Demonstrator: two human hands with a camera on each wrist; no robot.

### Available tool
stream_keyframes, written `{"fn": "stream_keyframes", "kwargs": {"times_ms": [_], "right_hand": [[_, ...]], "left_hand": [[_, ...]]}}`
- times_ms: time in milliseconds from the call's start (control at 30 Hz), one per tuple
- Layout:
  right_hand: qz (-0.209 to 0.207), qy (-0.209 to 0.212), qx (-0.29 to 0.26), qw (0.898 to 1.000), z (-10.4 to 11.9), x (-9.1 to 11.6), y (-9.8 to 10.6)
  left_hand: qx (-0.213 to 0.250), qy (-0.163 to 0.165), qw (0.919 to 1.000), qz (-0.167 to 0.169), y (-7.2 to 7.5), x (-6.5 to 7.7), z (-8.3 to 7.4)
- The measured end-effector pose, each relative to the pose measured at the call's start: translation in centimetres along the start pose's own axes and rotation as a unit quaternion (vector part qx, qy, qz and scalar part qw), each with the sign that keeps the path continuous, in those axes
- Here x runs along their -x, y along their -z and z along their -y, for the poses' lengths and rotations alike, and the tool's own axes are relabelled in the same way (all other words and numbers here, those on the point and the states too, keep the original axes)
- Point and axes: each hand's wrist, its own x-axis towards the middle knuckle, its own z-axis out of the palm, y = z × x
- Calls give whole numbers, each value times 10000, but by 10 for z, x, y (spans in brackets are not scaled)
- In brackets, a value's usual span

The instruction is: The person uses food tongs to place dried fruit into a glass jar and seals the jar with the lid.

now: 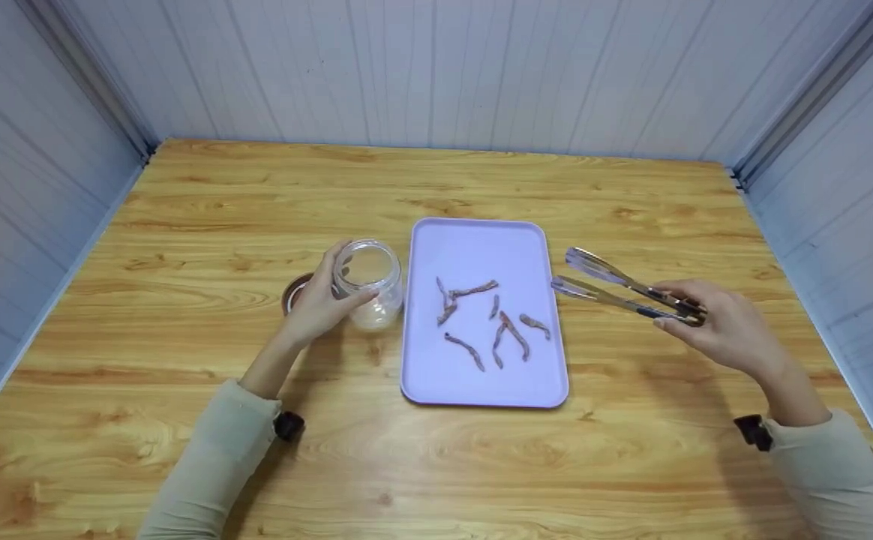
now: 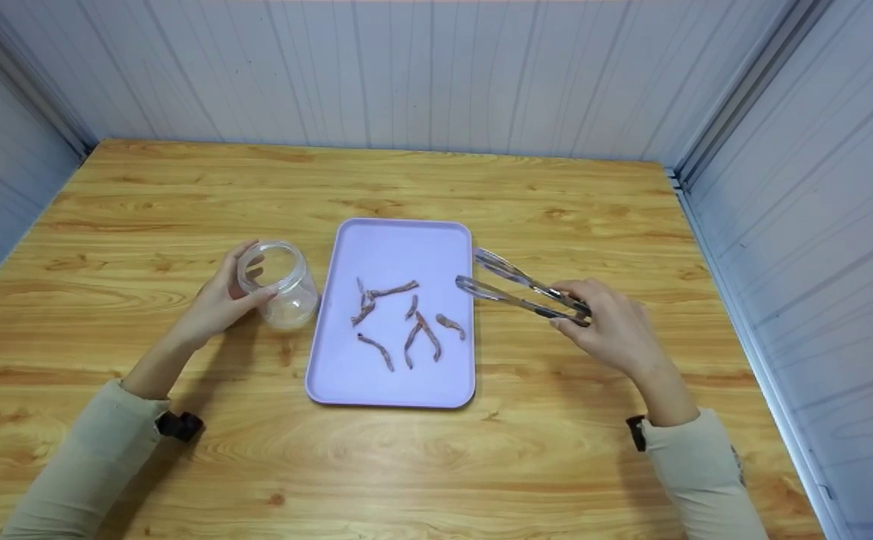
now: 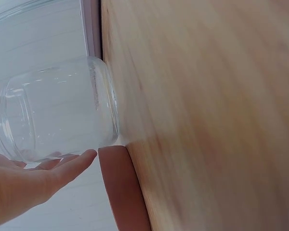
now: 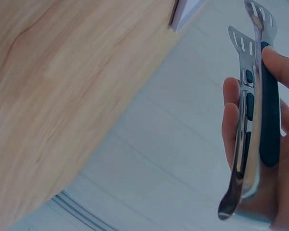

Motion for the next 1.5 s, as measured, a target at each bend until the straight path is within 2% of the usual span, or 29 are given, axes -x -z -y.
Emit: {"fn": "stream_keyframes", "kwargs": {"times_ms": [67, 367, 633, 733, 800, 1067, 1500], "right_hand": [[29, 44, 1, 10000, 2, -2, -3], [196, 331, -181, 9991, 11, -9, -19], [527, 421, -336, 9972, 20, -18, -32], [688, 377, -333, 9964, 24, -21, -36], [782, 340, -328, 9958, 25, -23, -39], [1137, 2, -394, 9927, 29, -29, -46], [1322, -98, -689, 9888, 26, -34, -52]], "left_hand": [[-34, -4, 10000, -52, 0, -1, 5], [101, -52, 9999, -62, 1, -1, 4], [194, 24, 9998, 44, 3, 11, -29], [171, 56, 9998, 35, 3, 11, -31], [181, 25, 9998, 31, 3, 10, -29], [12, -3, 10000, -49, 1, -2, 3], [59, -33, 9999, -92, 1, -2, 6]]}}
